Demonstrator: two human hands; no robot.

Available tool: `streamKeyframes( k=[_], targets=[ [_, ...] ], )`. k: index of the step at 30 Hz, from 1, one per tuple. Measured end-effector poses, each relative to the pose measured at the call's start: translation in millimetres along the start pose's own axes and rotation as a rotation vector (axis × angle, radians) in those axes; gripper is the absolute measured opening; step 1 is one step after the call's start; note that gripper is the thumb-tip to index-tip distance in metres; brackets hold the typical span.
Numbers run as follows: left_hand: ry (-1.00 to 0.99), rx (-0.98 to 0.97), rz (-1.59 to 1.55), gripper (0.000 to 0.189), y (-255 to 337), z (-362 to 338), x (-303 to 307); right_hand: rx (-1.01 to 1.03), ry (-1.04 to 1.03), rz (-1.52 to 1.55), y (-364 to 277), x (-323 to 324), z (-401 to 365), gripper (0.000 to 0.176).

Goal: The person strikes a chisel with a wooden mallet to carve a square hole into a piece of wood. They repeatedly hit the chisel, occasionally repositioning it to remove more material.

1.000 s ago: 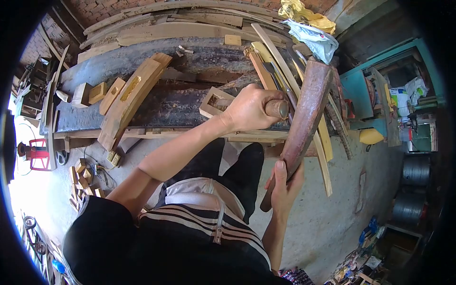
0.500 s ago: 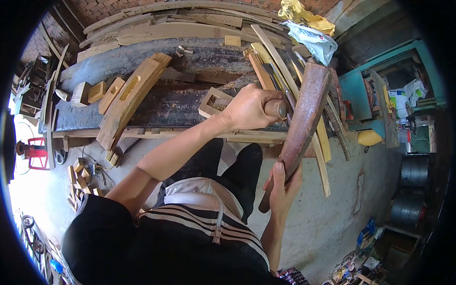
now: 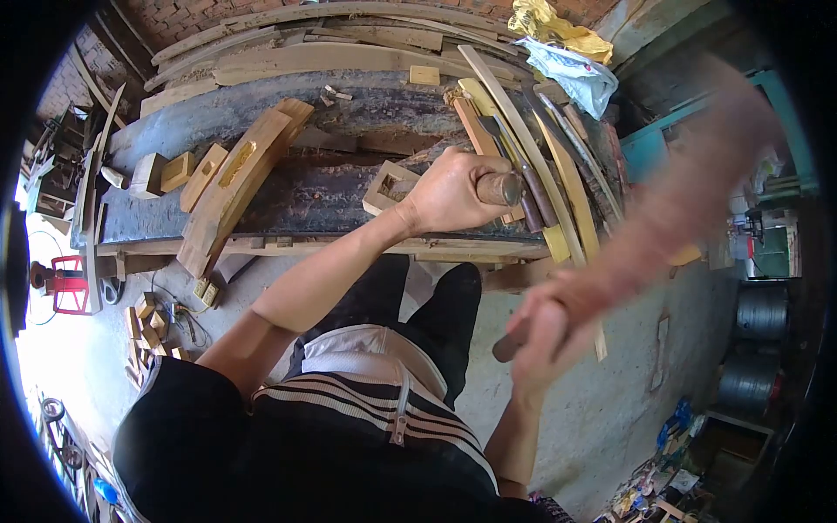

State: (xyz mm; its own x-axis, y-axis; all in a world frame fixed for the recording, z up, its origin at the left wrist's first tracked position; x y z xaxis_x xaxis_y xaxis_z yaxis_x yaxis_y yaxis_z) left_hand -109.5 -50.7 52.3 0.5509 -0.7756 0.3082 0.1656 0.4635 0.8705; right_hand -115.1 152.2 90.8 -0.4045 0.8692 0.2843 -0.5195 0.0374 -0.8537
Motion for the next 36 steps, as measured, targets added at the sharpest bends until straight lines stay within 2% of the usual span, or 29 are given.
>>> streamKeyframes(
  k=[2, 4, 5, 6, 8, 9, 10, 13, 14, 16, 18, 21, 23, 24, 26, 27, 30, 31, 32, 34, 36],
  targets=[
    [-0.011, 0.023, 0.008, 0.026, -6.2, -1.1, -2.2, 0.019, -0.057, -0.079, 4.7, -4.9, 1.4, 0.022],
    [-0.009, 0.041, 0.189, 0.027, -13.9, -0.9, -1.7, -0.086, -0.251, -0.148, 6.6, -25.9, 8.0, 0.015],
    [0.074, -0.032, 0.086, 0.027, -8.8, -4.9, 1.5, -0.168, -0.212, -0.096, -3.6, -21.6, 6.3, 0.015],
    [0.077, -0.02, 0.088, 0.027, -8.1, -7.2, 4.7, -0.175, -0.222, -0.093, -2.0, -21.2, 4.4, 0.015],
    [0.066, -0.051, 0.051, 0.021, -2.3, -10.0, 6.8, 0.009, -0.049, 0.198, -11.7, -1.5, 10.1, 0.021],
    [0.048, -0.013, 0.049, 0.02, -1.1, -9.1, 8.3, 0.118, 0.004, 0.253, -12.4, 5.3, 11.6, 0.025],
    [0.047, -0.018, 0.049, 0.02, -1.3, -8.3, 10.0, 0.122, 0.008, 0.252, -7.1, 2.4, 10.9, 0.025],
    [0.047, 0.012, -0.035, 0.023, -5.9, -7.1, 14.1, 0.07, -0.288, -0.307, 9.3, -27.0, 5.7, 0.032],
    [0.076, -0.01, -0.083, 0.022, -4.8, -8.7, 15.9, 0.07, -0.282, -0.307, 4.4, -23.6, 3.7, 0.032],
    [0.133, -0.029, -0.122, 0.021, -1.5, -5.6, 28.4, -0.101, -0.251, -0.162, 5.9, -16.3, 5.8, 0.029],
    [0.068, -0.006, -0.11, 0.017, -1.9, -8.3, 25.1, 0.007, -0.053, 0.065, -13.1, -8.4, 7.6, 0.023],
    [0.09, -0.031, -0.108, 0.02, -0.7, -8.0, 23.6, 0.127, 0.047, 0.237, -18.4, -12.9, 8.0, 0.026],
    [0.077, -0.004, 0.005, 0.024, -10.8, -8.7, 16.0, 0.207, -0.244, -0.323, -4.0, -40.8, 5.0, 0.03],
    [0.072, -0.009, 0.003, 0.024, -9.2, -11.5, 12.4, 0.206, -0.238, -0.326, -7.9, -35.1, -0.3, 0.03],
    [0.105, -0.066, -0.042, 0.023, -4.7, -14.4, 13.8, -0.231, -0.306, 0.019, 16.6, -31.4, -10.9, 0.042],
    [0.101, -0.051, -0.036, 0.018, -4.3, -16.7, 14.3, -0.182, -0.233, 0.043, 15.7, -32.4, -13.8, 0.033],
    [0.134, -0.025, -0.151, 0.02, -7.1, -10.8, 31.1, -0.241, -0.14, 0.104, 24.0, -24.0, -19.3, 0.036],
    [0.235, -0.054, -0.232, 0.024, -9.0, -3.5, 48.1, -0.235, -0.127, 0.093, 25.1, -20.1, -20.8, 0.038],
    [0.34, -0.019, -0.342, 0.029, -16.7, -0.1, 62.9, -0.237, -0.117, 0.091, 26.8, -16.3, -22.9, 0.038],
    [0.348, 0.211, -0.409, 0.039, -26.2, 4.9, 96.1, -0.247, -0.089, 0.092, 30.8, -8.1, -29.0, 0.038],
    [0.382, 0.182, -0.349, 0.035, -13.2, 6.9, 113.6, -0.263, -0.094, 0.079, 36.7, -2.8, -33.0, 0.039]
  ],
)
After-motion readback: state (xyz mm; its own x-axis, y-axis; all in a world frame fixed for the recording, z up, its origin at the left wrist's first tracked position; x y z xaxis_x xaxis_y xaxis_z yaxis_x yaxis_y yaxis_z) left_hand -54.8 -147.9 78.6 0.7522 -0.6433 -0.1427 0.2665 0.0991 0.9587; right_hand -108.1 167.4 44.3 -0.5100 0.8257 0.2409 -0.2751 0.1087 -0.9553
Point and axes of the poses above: each hand's wrist, its own z-axis towards the middle knuckle, its own x-axis out of the back of the hand, y = z × x, the point moved 8 cm from there along z, towards the middle knuckle, and after that the axes turned 6 degrees about x, right-handed, at the moved point
